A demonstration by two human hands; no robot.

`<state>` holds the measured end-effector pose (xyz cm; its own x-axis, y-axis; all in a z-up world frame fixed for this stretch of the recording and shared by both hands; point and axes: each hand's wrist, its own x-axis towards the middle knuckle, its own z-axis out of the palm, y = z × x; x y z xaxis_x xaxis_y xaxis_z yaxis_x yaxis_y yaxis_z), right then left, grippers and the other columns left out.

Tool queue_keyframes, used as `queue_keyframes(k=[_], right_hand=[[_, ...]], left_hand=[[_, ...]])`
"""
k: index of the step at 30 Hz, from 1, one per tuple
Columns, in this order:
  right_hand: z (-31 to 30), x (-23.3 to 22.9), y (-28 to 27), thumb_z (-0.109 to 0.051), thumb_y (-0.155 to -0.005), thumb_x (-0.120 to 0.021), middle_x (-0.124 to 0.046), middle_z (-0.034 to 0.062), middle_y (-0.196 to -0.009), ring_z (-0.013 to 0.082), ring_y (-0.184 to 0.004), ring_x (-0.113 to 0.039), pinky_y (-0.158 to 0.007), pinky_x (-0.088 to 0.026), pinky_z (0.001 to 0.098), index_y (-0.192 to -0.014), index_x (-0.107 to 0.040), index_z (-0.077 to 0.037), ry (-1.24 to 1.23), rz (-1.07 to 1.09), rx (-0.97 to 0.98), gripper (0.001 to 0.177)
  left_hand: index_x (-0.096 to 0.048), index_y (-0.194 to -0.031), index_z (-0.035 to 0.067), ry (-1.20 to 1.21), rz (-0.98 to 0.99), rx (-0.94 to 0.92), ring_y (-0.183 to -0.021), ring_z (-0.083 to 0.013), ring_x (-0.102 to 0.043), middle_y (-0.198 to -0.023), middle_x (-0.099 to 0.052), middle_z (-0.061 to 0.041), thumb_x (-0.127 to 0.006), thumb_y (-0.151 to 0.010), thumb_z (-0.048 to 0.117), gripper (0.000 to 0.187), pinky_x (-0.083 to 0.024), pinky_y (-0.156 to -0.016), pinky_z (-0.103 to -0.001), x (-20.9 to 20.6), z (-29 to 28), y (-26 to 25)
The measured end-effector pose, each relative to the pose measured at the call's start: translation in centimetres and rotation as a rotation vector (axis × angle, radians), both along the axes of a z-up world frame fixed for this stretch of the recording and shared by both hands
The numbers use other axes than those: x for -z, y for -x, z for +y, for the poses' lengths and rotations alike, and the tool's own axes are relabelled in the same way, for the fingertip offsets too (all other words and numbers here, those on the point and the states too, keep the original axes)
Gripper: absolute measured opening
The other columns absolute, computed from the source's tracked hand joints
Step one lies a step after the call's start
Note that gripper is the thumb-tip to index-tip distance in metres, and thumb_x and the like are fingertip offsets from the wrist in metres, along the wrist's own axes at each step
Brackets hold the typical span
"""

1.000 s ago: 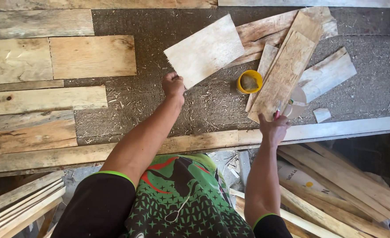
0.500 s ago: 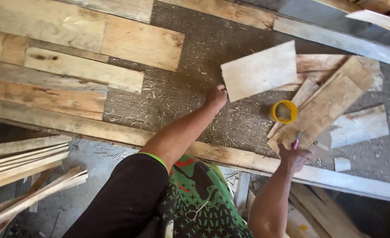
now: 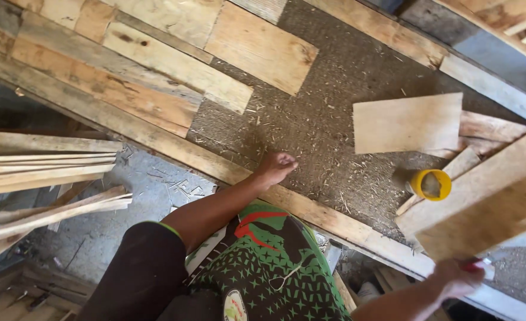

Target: Fitting and trimming thin wooden slats onto a larger wooden panel on a workbench.

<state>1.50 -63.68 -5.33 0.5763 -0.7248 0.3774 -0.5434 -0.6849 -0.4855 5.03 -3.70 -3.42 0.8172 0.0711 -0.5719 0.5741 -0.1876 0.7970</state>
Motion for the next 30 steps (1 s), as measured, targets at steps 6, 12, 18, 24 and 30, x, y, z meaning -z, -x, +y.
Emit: queue_keyframes(k=[6,12,18,24,30], right_hand=[[-6.7,-8.6,-2.7,-0.016,-0.106,-0.070,-0.068,0.0221,-0.085,0.0351,-0.063,-0.063,-0.057,-0.050,0.0453,-0.120,-0.065,-0.003,-1.400,-0.160,-0.536,0.020],[4.1,-18.1,-10.1,-0.013,-0.112,-0.065,-0.065,0.0223,-0.084,0.0271,-0.059,-0.060,-0.054,-0.049,0.0342,-0.133,-0.063,-0.001,-2.033,-0.084,-1.123,0.024],[27.5,-23.7,-11.8,-0.009,-0.110,-0.069,-0.058,0.0123,-0.072,0.0121,-0.061,-0.045,-0.056,-0.036,0.0305,-0.102,-0.068,0.000,-0.226,0.364,-1.106,0.013],[39.1,-26.8,-14.3,-0.015,-0.093,-0.071,-0.063,0.0176,-0.072,0.0312,-0.062,-0.063,-0.062,-0.049,0.0433,-0.110,-0.072,-0.009,-0.075,0.578,-1.156,0.018],[39.2,-22.3,-16.9,-0.008,-0.098,-0.074,-0.071,0.0179,-0.110,0.0357,-0.097,-0.070,-0.086,-0.056,0.0416,-0.110,-0.069,-0.002,0.079,0.091,-1.282,0.014]], left_hand=[[-0.071,-0.112,0.002,0.056,-0.176,-0.164,-0.093,-0.0196,-0.073,-0.103,-0.077,-0.011,-0.074,-0.095,0.029,0.032,-0.060,-0.081,-0.034,-3.0,6.5,1.0],[-0.060,-0.130,-0.002,0.612,-0.368,-0.317,-0.103,-0.0204,-0.074,-0.117,-0.074,-0.015,-0.075,-0.092,0.030,0.051,-0.061,-0.093,-0.033,-9.5,8.6,-2.4],[-0.055,-0.135,0.002,0.852,-0.563,-0.404,-0.110,-0.0182,-0.070,-0.121,-0.070,-0.011,-0.080,-0.091,0.031,0.058,-0.059,-0.098,-0.034,-13.6,10.1,-3.3],[-0.067,-0.100,0.008,0.806,-0.447,-0.691,-0.086,-0.0173,-0.072,-0.096,-0.074,-0.006,-0.081,-0.089,0.016,0.020,-0.066,-0.077,-0.036,-10.8,12.9,-3.1],[-0.069,-0.091,0.005,0.697,-0.301,-0.969,-0.073,-0.0169,-0.073,-0.085,-0.071,-0.009,-0.076,-0.093,0.011,0.010,-0.068,-0.066,-0.031,-10.1,15.4,-4.0]])
